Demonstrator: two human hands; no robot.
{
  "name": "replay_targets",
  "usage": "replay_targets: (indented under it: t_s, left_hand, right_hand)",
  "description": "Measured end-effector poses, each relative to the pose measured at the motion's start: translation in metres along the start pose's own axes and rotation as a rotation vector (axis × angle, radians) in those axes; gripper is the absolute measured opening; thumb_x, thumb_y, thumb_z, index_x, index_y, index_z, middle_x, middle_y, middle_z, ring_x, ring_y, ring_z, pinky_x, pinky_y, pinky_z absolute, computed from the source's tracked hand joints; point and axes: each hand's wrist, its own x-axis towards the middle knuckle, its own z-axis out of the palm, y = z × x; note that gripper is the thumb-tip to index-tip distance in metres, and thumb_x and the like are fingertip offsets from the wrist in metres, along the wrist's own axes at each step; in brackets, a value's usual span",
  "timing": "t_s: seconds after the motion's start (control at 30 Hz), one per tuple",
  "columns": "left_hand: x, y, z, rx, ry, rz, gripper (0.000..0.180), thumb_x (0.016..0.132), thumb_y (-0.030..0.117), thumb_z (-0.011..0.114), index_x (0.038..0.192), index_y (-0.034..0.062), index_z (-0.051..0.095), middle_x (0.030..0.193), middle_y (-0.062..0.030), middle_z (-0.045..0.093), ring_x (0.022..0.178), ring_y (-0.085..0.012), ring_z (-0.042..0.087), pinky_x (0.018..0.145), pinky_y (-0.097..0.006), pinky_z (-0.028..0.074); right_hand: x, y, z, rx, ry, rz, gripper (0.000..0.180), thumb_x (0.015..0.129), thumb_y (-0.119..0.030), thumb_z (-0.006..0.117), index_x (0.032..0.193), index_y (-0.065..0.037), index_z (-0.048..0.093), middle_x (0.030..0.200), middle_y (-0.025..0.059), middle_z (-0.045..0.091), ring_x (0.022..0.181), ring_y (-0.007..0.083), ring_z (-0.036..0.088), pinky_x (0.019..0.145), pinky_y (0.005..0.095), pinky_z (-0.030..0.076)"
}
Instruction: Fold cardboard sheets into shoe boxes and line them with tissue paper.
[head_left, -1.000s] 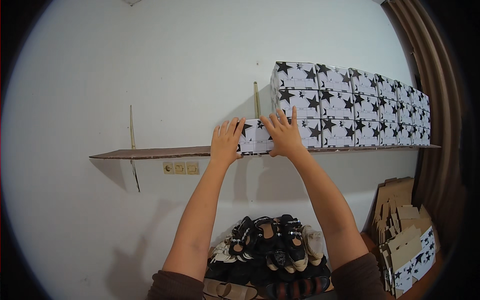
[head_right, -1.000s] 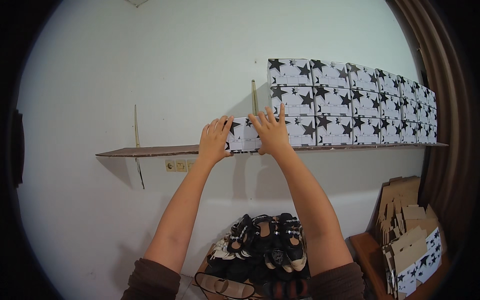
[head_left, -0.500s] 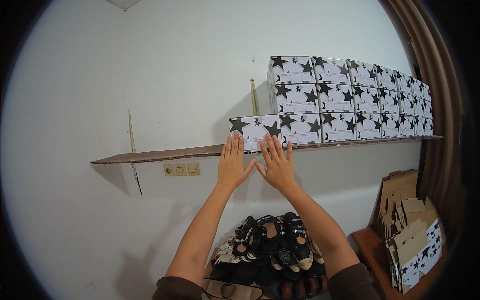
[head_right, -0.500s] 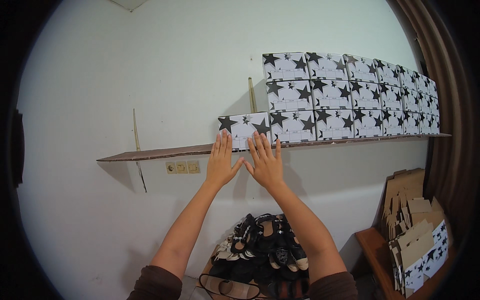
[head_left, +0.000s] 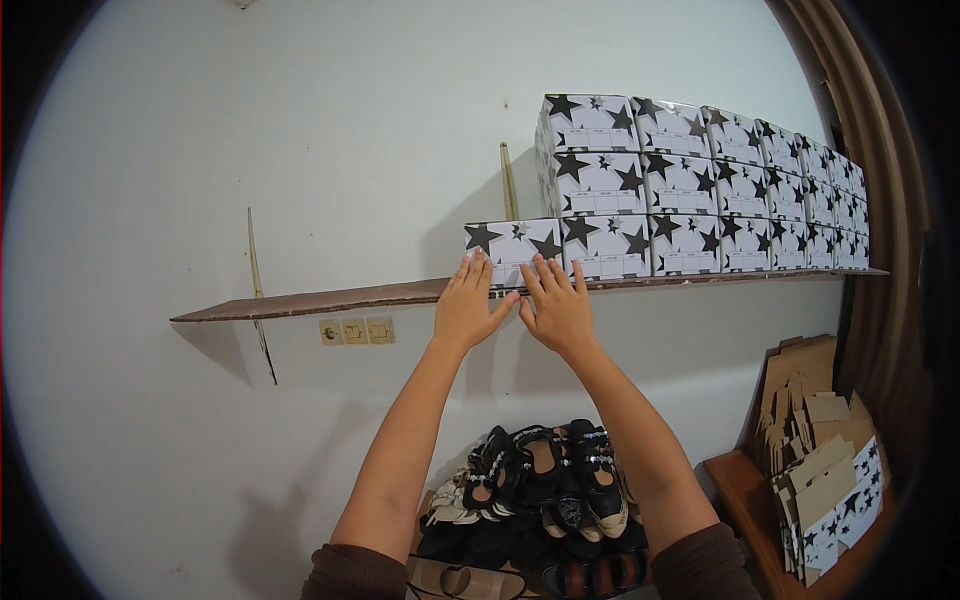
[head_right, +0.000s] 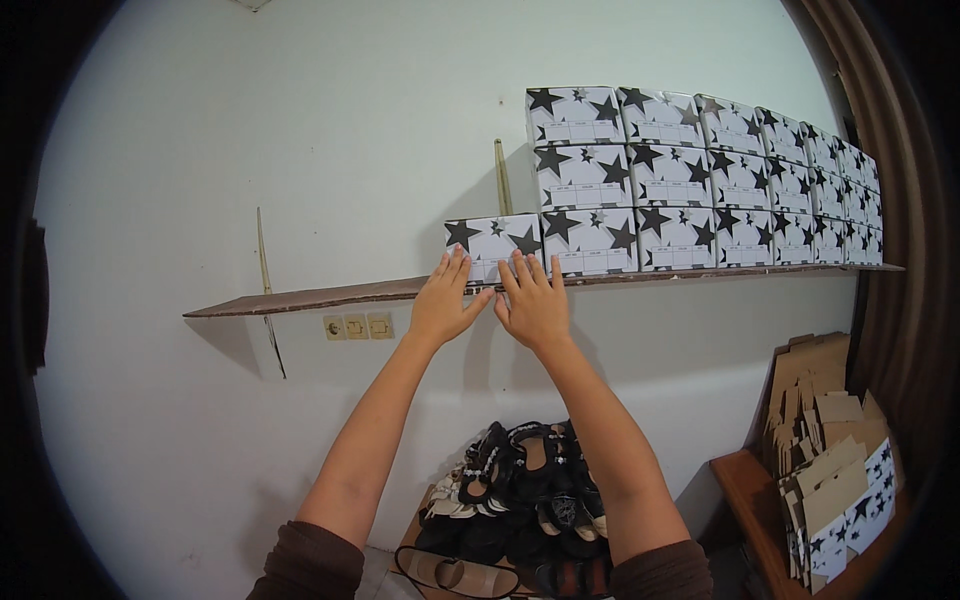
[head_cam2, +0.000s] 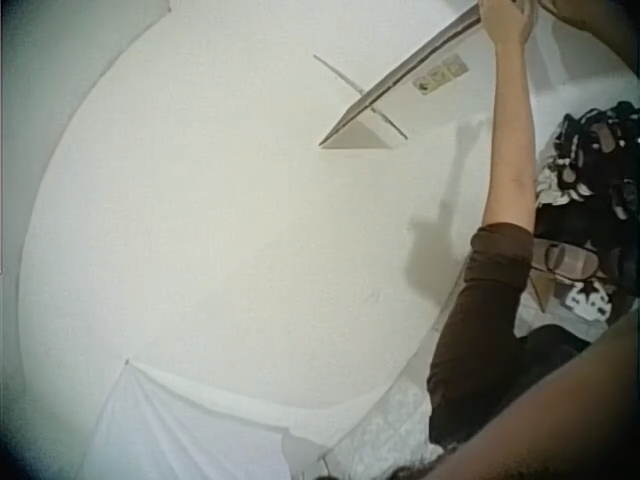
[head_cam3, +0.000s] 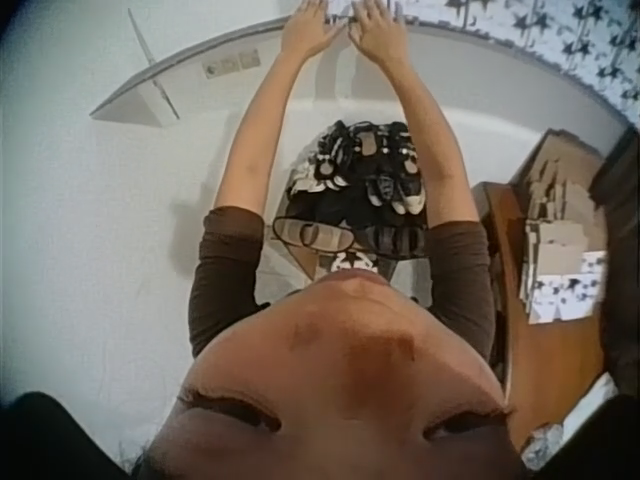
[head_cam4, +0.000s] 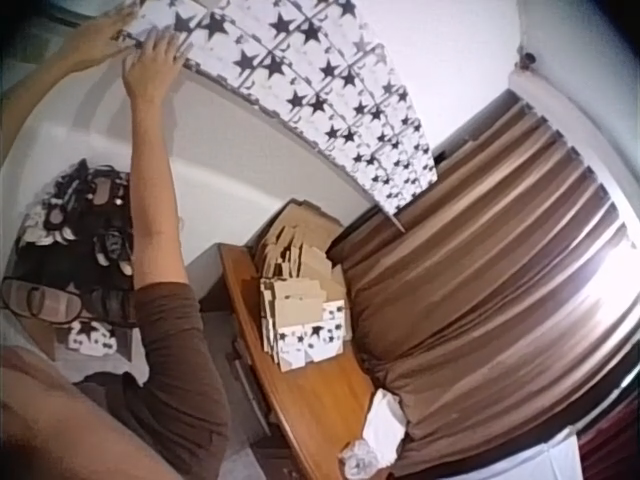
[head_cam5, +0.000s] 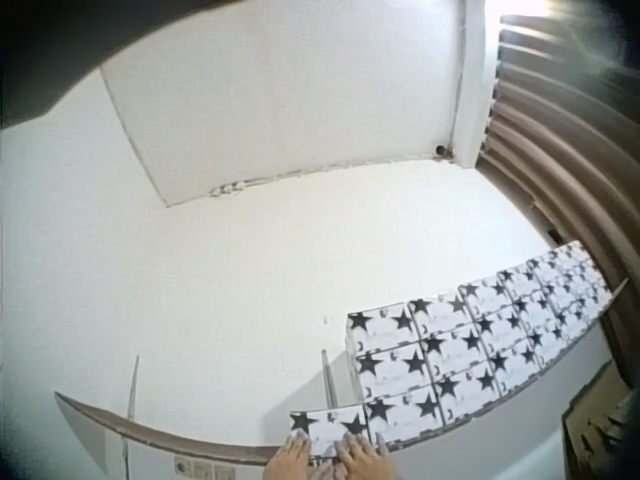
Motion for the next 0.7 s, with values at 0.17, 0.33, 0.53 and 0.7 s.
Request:
replay_targets:
  t_s: [0.17,0.33,0.53,0.7]
  left_hand:
    - [-0.006,0.004,0.004,0.091,0.097,-0.017,0.067,0.088,0.049,0.048,0.131,-0.0027,0.043,0.143,-0.0190,0.033,0.132,-0.0363,0.031,0.108,-0.045,0.025]
    - [-0.037,0.040,0.007,0.179,0.074,-0.028,0.058,0.085,0.035,0.053,0.132,0.0029,0.044,0.142,-0.0155,0.036,0.134,-0.0328,0.029,0.109,-0.050,0.018]
    - [-0.155,0.129,0.013,0.072,0.002,-0.073,0.049,0.083,0.023,0.053,0.130,0.0077,0.048,0.141,-0.0123,0.037,0.134,-0.0295,0.028,0.109,-0.053,0.016]
    - [-0.292,0.220,0.028,-0.124,-0.282,-0.023,0.048,0.084,0.025,0.050,0.130,0.0089,0.049,0.143,-0.0114,0.035,0.135,-0.0294,0.027,0.109,-0.054,0.014]
  right_hand:
    - [0.007,-0.009,-0.007,0.025,-0.052,0.040,0.046,0.084,-0.031,0.049,0.124,-0.010,0.052,0.131,0.0128,0.050,0.119,0.0285,0.048,0.107,0.0541,0.020]
    - [-0.018,-0.013,-0.025,0.028,-0.051,0.091,0.046,0.081,-0.026,0.053,0.124,-0.010,0.052,0.132,0.0149,0.048,0.123,0.0291,0.044,0.106,0.0555,0.021]
    - [-0.132,-0.046,-0.077,0.023,-0.060,0.201,0.048,0.077,-0.019,0.056,0.124,-0.009,0.052,0.131,0.0150,0.048,0.124,0.0295,0.042,0.106,0.0569,0.020]
    - [-0.293,-0.086,-0.146,-0.033,-0.382,0.436,0.043,0.080,-0.021,0.053,0.122,-0.010,0.053,0.128,0.0137,0.050,0.123,0.0295,0.042,0.104,0.0586,0.021]
